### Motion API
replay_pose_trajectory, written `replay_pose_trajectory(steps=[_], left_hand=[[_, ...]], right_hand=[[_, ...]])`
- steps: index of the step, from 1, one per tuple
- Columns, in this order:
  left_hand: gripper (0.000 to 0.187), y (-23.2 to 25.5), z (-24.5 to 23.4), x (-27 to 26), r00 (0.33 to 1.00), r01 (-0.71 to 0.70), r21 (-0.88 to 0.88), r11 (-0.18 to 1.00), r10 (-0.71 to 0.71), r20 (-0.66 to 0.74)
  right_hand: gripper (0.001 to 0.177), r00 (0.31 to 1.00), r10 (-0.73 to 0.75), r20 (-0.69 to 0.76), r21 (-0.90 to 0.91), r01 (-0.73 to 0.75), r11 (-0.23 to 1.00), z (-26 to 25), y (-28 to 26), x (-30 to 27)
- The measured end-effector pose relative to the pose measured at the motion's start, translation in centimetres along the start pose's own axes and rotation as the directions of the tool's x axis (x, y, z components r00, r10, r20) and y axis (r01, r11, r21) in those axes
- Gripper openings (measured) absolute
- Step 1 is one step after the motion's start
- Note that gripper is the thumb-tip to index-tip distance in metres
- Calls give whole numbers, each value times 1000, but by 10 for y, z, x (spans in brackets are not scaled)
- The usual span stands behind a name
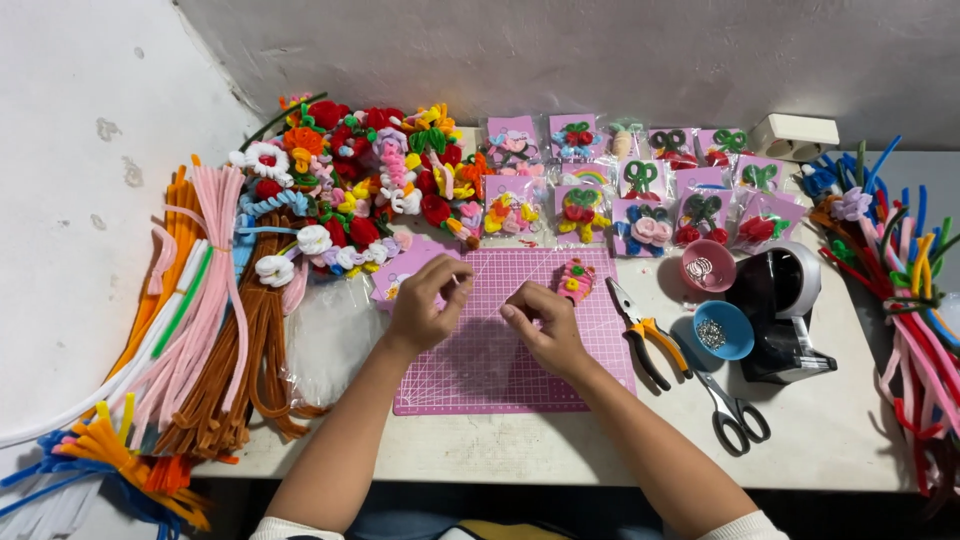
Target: The person picks up a small floral craft item made of pipe cleaners and places it into a small plastic bag along with a backing card. They then fold the top of the bag over and secure it using a small white adhesive label before placing the finished package on a work surface.
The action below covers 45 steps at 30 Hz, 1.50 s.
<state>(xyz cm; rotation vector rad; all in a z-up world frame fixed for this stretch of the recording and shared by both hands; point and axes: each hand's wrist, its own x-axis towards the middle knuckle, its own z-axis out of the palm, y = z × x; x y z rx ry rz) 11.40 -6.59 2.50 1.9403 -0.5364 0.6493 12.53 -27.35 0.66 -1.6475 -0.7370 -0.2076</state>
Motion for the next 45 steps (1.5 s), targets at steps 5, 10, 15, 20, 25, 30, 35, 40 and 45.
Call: replay_pose_trajectory(steps=[5,10,15,20,25,30,35,40,45], left_hand=[[31,-11,-44,6,990,135,535,834,-133,-41],[83,20,-67,22,723,386,698,603,-668,176],[81,-14,-61,8,768,356,724,591,-626,133],[59,-6,-60,8,859,368,592,717,-506,80],[43,-10,-70,9,872,424,452,785,-488,28],[37,-15,-80,8,928,369,291,883,-329,-177],[25,-33,-80,3,897,442,331,834,-402,-183],[18,-37,-76,1,939,324,352,878,-253,-234],[23,-3,-41,8,848,279,-208,937,-343,-404]], right_hand=[[23,993,106,43,18,-107,994,6,25,-6],[21,983,181,43,-52,-179,983,-2,42,-2],[18,975,220,26,-69,-218,973,-6,44,-1],[19,974,225,24,-49,-224,973,-5,39,0],[19,964,265,4,-6,-265,964,-4,37,1],[22,962,272,37,87,-274,958,-5,37,2],[21,962,268,54,101,-273,957,-5,32,5],[21,965,247,91,140,-258,956,-9,35,4],[25,974,170,153,224,-201,954,-12,27,6]])
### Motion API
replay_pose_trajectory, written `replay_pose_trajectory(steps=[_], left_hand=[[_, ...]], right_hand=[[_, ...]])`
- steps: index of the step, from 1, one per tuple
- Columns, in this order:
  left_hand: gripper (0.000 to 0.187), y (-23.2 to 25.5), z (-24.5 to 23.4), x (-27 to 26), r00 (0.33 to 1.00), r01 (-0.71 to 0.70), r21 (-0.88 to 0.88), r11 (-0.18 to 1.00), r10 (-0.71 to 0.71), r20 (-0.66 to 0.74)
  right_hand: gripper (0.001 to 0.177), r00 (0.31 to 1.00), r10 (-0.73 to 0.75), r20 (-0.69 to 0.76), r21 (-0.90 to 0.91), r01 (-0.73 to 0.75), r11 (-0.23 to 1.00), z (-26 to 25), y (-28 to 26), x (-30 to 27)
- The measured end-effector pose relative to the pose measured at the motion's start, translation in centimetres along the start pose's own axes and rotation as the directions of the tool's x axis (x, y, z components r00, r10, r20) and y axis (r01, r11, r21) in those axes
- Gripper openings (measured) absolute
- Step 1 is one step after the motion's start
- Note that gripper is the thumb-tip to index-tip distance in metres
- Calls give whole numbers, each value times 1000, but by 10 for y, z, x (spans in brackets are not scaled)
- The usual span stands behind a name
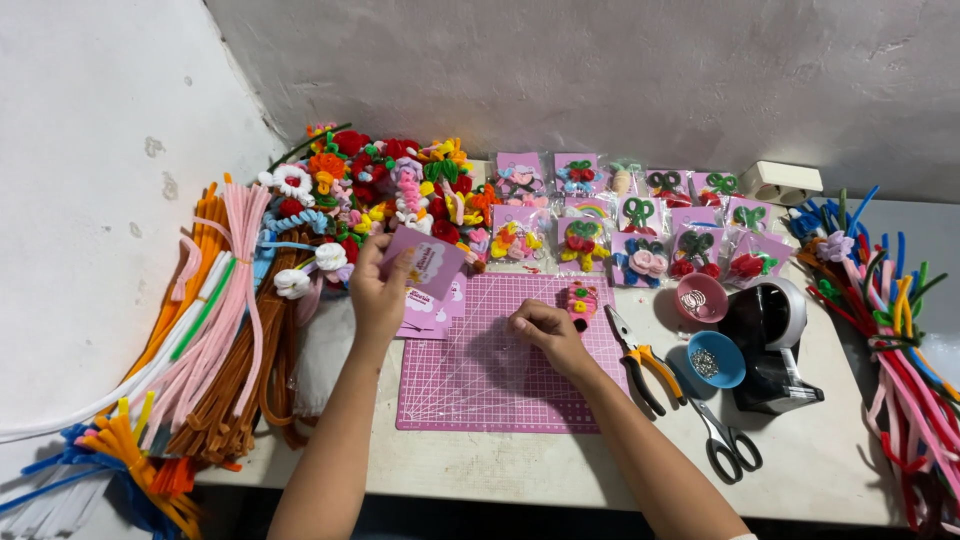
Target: The person picks up a small floral craft item made of pipe cleaners and places it into a small plastic bag along with a backing card. They then fold the top of the bag over and secure it using a small white adhesive label before placing the finished package on a work surface.
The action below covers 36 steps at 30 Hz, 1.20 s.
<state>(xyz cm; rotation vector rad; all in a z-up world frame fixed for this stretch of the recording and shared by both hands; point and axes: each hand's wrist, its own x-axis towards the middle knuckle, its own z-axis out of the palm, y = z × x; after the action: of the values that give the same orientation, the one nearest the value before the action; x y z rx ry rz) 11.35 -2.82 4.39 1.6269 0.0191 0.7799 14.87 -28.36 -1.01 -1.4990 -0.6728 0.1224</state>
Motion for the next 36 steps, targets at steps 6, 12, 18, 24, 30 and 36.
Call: replay_pose_trajectory(steps=[6,12,18,24,30,36], left_hand=[[22,6,56,-9,980,61,-12,998,-57,188],[17,-11,53,-27,942,180,-45,983,-158,296],[14,-3,44,-24,892,238,-37,971,-203,404],[14,-7,38,-23,867,220,-6,976,-192,461],[15,-4,36,-21,857,218,14,976,-198,476],[18,-4,44,-27,837,239,-18,971,-197,510]], right_hand=[[27,996,-34,83,29,32,999,-7,15,-1],[26,996,-48,70,40,45,998,-11,20,0],[24,996,-85,0,-6,85,996,-21,29,0],[21,989,-136,-65,-63,132,989,-25,25,1],[12,981,-147,-123,-85,138,987,-15,2,1],[16,975,-126,-181,-109,108,988,-6,-13,5]])
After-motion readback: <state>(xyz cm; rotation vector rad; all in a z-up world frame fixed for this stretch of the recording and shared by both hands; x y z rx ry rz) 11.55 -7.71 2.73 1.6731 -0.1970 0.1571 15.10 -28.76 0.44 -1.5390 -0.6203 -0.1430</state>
